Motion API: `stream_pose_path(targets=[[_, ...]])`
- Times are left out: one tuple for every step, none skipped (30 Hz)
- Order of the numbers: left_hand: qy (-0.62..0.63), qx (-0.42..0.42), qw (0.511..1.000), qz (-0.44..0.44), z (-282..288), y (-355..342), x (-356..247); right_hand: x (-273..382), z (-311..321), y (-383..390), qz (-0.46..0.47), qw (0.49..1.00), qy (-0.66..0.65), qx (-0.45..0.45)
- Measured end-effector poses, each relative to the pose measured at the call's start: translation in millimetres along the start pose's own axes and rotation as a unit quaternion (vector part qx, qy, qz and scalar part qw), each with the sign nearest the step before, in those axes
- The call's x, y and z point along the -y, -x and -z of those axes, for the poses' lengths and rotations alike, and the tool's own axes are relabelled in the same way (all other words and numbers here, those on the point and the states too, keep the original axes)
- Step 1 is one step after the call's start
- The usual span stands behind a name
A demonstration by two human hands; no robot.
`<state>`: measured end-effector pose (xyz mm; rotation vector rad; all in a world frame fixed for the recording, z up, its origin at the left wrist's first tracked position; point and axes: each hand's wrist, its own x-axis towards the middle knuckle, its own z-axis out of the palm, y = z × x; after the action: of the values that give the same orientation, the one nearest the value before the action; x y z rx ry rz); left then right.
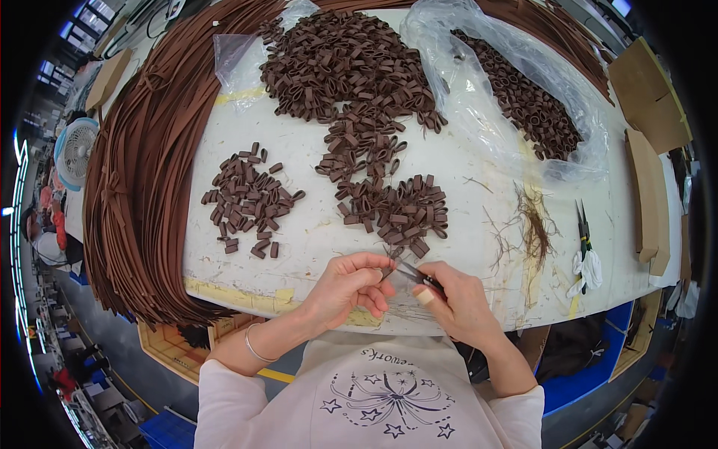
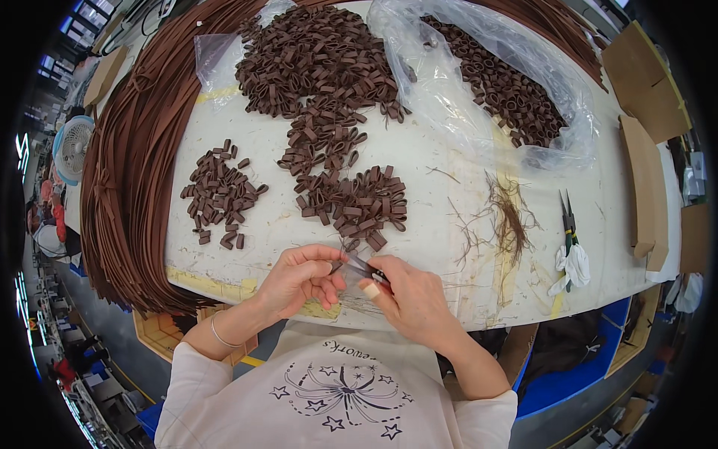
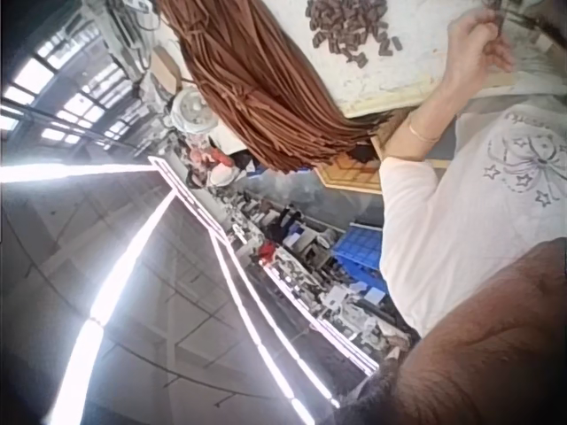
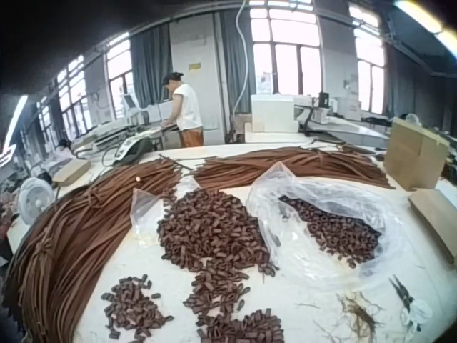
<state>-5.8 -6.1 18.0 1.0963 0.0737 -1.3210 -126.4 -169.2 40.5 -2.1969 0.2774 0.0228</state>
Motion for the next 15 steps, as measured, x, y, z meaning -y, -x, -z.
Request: stream_pose_path(targets=[[-0.013,0.001,1.0,-0.004,0,1,1,-5,-6,5,0.018,1.0,-0.007,-0.01],[-0.017,0.004,1.0,-0.012,-1,2,2,-7,-9,9,0.035,0.999,-0.014,-0.02],[-0.023,0.005,1.0,-0.021,-2,3,2,-7,-11,10,0.034,0.999,-0.022,-0.025],[-0.029,0.007,0.999,-0.03,-3,4,3,-7,-12,10,0.032,0.999,-0.03,-0.029],[-0.033,0.004,0.999,-0.035,-4,5,3,-7,-13,10,0.03,0.998,-0.038,-0.034],[-0.038,0.001,0.998,-0.041,-5,6,4,-7,-13,9,0.029,0.998,-0.039,-0.036],[-0.043,-0.001,0.998,-0.047,-5,6,4,-7,-14,8,0.027,0.998,-0.041,-0.037],[-0.044,-0.002,0.998,-0.053,-5,6,6,-7,-16,7,0.026,0.998,-0.042,-0.039],[-0.046,-0.002,0.997,-0.058,-4,5,7,-7,-16,7,0.029,0.998,-0.04,-0.042],[-0.048,-0.002,0.997,-0.064,-4,5,8,-7,-17,6,0.031,0.998,-0.038,-0.046],[-0.054,-0.003,0.996,-0.066,-4,5,8,-8,-18,6,0.034,0.998,-0.037,-0.049],[-0.06,-0.004,0.996,-0.068,-5,5,9,-8,-19,5,0.04,0.997,-0.03,-0.054],[-0.065,-0.006,0.995,-0.07,-5,5,9,-9,-21,5,0.045,0.997,-0.024,-0.058],[-0.067,-0.005,0.995,-0.074,-5,5,9,-9,-22,4,0.051,0.997,-0.018,-0.063],[-0.069,-0.004,0.995,-0.077,-5,5,10,-9,-23,4,0.055,0.996,-0.008,-0.069]])
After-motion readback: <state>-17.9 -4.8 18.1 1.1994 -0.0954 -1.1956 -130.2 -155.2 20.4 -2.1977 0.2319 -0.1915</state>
